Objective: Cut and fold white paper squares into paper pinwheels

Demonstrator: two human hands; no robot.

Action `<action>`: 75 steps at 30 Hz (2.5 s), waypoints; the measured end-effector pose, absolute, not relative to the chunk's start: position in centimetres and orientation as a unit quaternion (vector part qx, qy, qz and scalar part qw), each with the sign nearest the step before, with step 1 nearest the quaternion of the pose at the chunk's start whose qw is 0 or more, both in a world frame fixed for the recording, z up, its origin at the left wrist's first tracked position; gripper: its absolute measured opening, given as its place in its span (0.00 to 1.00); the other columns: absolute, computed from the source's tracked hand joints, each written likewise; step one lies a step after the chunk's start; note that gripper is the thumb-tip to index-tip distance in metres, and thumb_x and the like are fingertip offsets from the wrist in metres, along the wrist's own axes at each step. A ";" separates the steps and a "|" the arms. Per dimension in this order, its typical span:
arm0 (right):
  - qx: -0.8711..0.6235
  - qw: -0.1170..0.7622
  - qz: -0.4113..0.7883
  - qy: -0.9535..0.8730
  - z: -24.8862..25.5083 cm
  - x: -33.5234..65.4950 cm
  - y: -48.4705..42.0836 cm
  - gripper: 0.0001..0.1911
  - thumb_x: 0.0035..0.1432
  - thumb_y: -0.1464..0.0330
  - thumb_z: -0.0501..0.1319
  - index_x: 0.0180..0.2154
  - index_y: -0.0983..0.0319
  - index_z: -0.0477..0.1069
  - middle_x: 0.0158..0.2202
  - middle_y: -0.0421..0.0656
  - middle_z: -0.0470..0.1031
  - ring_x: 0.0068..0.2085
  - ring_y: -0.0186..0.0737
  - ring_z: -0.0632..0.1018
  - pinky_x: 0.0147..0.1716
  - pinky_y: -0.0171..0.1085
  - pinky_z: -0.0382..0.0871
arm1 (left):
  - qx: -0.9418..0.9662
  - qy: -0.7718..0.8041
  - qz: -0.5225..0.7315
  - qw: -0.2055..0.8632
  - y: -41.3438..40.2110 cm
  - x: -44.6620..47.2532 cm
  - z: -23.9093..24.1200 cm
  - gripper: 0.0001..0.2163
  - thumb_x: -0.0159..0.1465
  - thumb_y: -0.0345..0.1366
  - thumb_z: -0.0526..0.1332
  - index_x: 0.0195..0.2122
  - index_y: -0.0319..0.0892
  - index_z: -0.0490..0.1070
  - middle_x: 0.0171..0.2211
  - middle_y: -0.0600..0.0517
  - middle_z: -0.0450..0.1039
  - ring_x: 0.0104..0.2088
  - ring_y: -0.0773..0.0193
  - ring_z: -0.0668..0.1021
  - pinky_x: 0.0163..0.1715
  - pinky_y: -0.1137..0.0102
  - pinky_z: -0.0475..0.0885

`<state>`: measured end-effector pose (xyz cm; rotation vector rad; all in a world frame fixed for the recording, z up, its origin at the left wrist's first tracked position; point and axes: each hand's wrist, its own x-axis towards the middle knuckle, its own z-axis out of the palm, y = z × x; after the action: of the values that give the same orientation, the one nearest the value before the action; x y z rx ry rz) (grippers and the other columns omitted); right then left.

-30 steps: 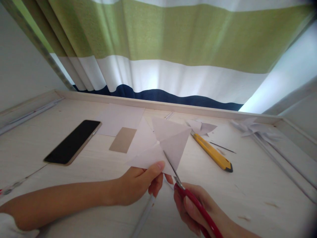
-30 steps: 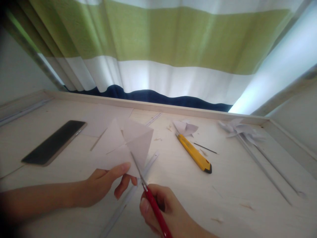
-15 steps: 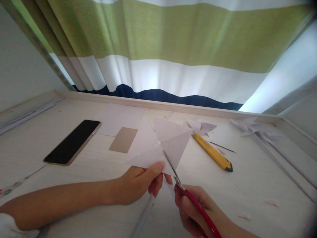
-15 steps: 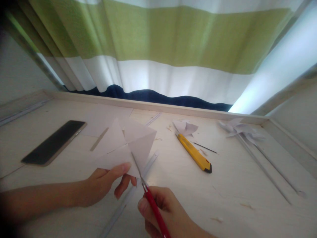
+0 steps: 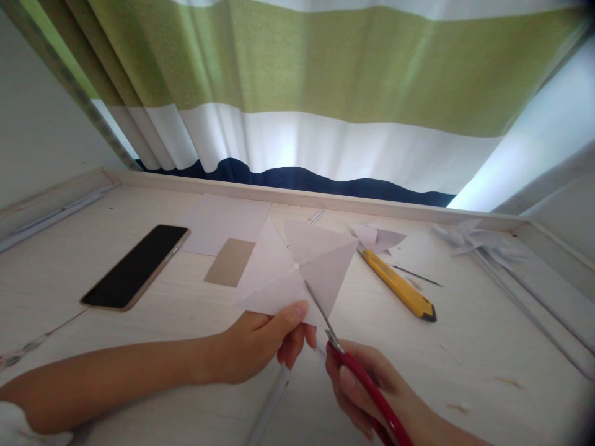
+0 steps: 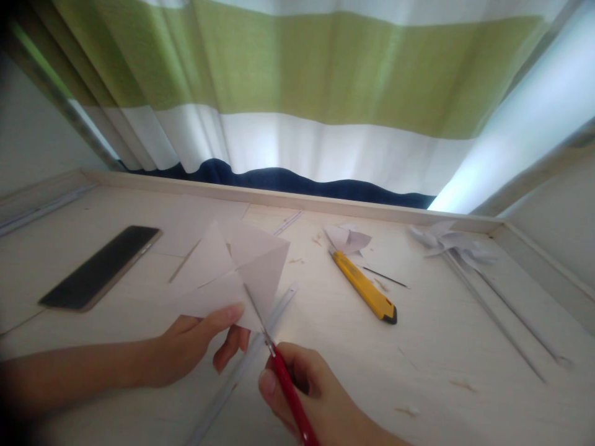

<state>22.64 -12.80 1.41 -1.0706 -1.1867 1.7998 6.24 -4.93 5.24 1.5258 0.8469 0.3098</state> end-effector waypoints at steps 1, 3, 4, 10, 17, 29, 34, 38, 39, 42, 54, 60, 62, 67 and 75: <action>-0.414 0.360 0.695 -0.465 1.3 22.7 -12.8 0.20 0.51 0.52 0.55 0.28 0.65 0.59 0.17 0.31 0.53 0.15 0.23 0.54 0.12 0.27 0.46 | 0.668 0.373 0.130 0.630 -5.0 6.2 5.3 0.19 0.60 0.45 0.42 0.19 0.40 0.62 0.13 0.57 0.59 0.19 0.69 0.65 0.24 0.76 0.63; -0.408 0.360 0.695 -0.470 1.3 22.8 -12.9 0.20 0.51 0.52 0.55 0.28 0.65 0.60 0.17 0.32 0.53 0.16 0.23 0.54 0.13 0.28 0.46 | 0.671 0.377 0.117 0.627 -5.0 6.2 5.4 0.20 0.60 0.45 0.42 0.19 0.40 0.62 0.14 0.56 0.59 0.19 0.69 0.65 0.24 0.75 0.62; -0.404 0.360 0.696 -0.471 1.3 22.8 -12.9 0.20 0.51 0.52 0.55 0.28 0.65 0.60 0.17 0.32 0.54 0.16 0.23 0.54 0.13 0.28 0.46 | 0.672 0.377 0.113 0.628 -5.0 6.2 5.4 0.20 0.60 0.45 0.41 0.19 0.40 0.62 0.14 0.56 0.59 0.19 0.69 0.65 0.24 0.75 0.62; -0.401 0.364 0.702 -0.463 1.6 22.6 -12.9 0.21 0.50 0.52 0.55 0.29 0.65 0.60 0.17 0.32 0.53 0.15 0.22 0.54 0.12 0.28 0.46 | 0.666 0.374 0.119 0.635 -5.0 6.2 5.0 0.19 0.60 0.45 0.42 0.19 0.40 0.62 0.14 0.56 0.58 0.19 0.69 0.65 0.24 0.76 0.62; -0.393 0.337 0.734 -0.439 2.2 22.1 -12.9 0.23 0.49 0.48 0.53 0.25 0.63 0.56 0.16 0.30 0.48 0.15 0.22 0.52 0.11 0.26 0.44 | 0.672 0.370 0.105 0.632 -5.1 6.2 5.4 0.20 0.60 0.45 0.42 0.19 0.40 0.61 0.14 0.57 0.58 0.19 0.69 0.64 0.24 0.75 0.62; -0.415 0.322 0.730 -0.439 2.6 21.9 -13.0 0.24 0.47 0.46 0.52 0.24 0.62 0.55 0.13 0.29 0.48 0.13 0.21 0.51 0.10 0.25 0.44 | 0.680 0.371 0.099 0.625 -5.1 6.2 5.4 0.19 0.61 0.43 0.40 0.19 0.40 0.61 0.14 0.56 0.59 0.19 0.69 0.65 0.24 0.76 0.63; -0.423 0.327 0.712 -0.455 2.3 22.5 -12.9 0.23 0.48 0.48 0.53 0.25 0.63 0.56 0.15 0.30 0.50 0.15 0.22 0.52 0.11 0.27 0.43 | 0.679 0.376 0.096 0.623 -5.1 6.3 5.6 0.19 0.60 0.43 0.41 0.18 0.41 0.60 0.14 0.56 0.58 0.19 0.69 0.65 0.24 0.76 0.63; -0.409 0.344 0.700 -0.473 1.6 22.8 -13.0 0.22 0.49 0.49 0.54 0.27 0.63 0.57 0.16 0.31 0.52 0.15 0.23 0.54 0.12 0.27 0.45 | 0.688 0.374 0.088 0.616 -5.1 6.3 5.7 0.19 0.60 0.43 0.40 0.17 0.41 0.59 0.14 0.56 0.58 0.20 0.69 0.65 0.24 0.76 0.63; -0.404 0.348 0.701 -0.474 1.5 22.8 -13.0 0.22 0.49 0.50 0.54 0.27 0.64 0.58 0.17 0.31 0.52 0.16 0.23 0.54 0.12 0.27 0.45 | 0.690 0.373 0.086 0.615 -5.1 6.3 5.7 0.19 0.60 0.44 0.40 0.17 0.41 0.59 0.14 0.56 0.58 0.20 0.69 0.65 0.24 0.76 0.63; -0.394 0.361 0.702 -0.471 1.4 22.8 -13.0 0.21 0.50 0.51 0.54 0.27 0.64 0.58 0.17 0.31 0.52 0.16 0.23 0.53 0.13 0.27 0.45 | 0.694 0.371 0.081 0.612 -5.2 6.3 5.8 0.20 0.60 0.44 0.40 0.17 0.41 0.59 0.14 0.56 0.58 0.20 0.69 0.65 0.24 0.76 0.63; -0.419 0.318 0.734 -0.429 2.4 22.2 -12.9 0.25 0.45 0.45 0.53 0.22 0.62 0.55 0.12 0.30 0.49 0.13 0.22 0.53 0.10 0.26 0.44 | 0.695 0.374 0.082 0.609 -5.1 6.2 5.6 0.20 0.60 0.45 0.42 0.16 0.41 0.58 0.14 0.57 0.57 0.20 0.69 0.66 0.25 0.76 0.63; -0.430 0.308 0.740 -0.415 2.4 22.1 -12.9 0.25 0.44 0.45 0.54 0.23 0.62 0.56 0.11 0.29 0.50 0.12 0.22 0.53 0.09 0.25 0.45 | 0.698 0.380 0.067 0.604 -5.0 6.3 5.7 0.21 0.60 0.45 0.41 0.15 0.42 0.57 0.14 0.56 0.57 0.21 0.69 0.66 0.26 0.76 0.64; -0.427 0.305 0.741 -0.418 2.3 22.1 -12.8 0.25 0.44 0.45 0.54 0.23 0.62 0.56 0.11 0.30 0.51 0.12 0.22 0.54 0.09 0.24 0.45 | 0.696 0.381 0.066 0.605 -5.0 6.3 5.8 0.21 0.60 0.46 0.42 0.14 0.42 0.57 0.14 0.56 0.57 0.21 0.68 0.66 0.27 0.75 0.64; -0.423 0.322 0.729 -0.431 2.1 22.5 -12.9 0.25 0.45 0.46 0.54 0.24 0.63 0.57 0.13 0.30 0.52 0.13 0.22 0.55 0.10 0.25 0.46 | 0.696 0.380 0.064 0.605 -5.1 6.2 5.8 0.21 0.60 0.46 0.42 0.14 0.42 0.57 0.15 0.56 0.57 0.22 0.68 0.67 0.27 0.75 0.64; -0.390 0.348 0.709 -0.474 1.8 22.8 -13.0 0.22 0.49 0.50 0.54 0.27 0.64 0.58 0.16 0.31 0.53 0.16 0.23 0.54 0.12 0.26 0.45 | 0.702 0.375 0.052 0.603 -4.9 6.1 5.9 0.21 0.61 0.44 0.40 0.14 0.42 0.56 0.15 0.56 0.58 0.22 0.68 0.66 0.27 0.76 0.64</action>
<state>22.83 -12.95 1.76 -1.0113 -1.2279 1.8376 6.11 -4.93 5.87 1.6262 0.8674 0.1213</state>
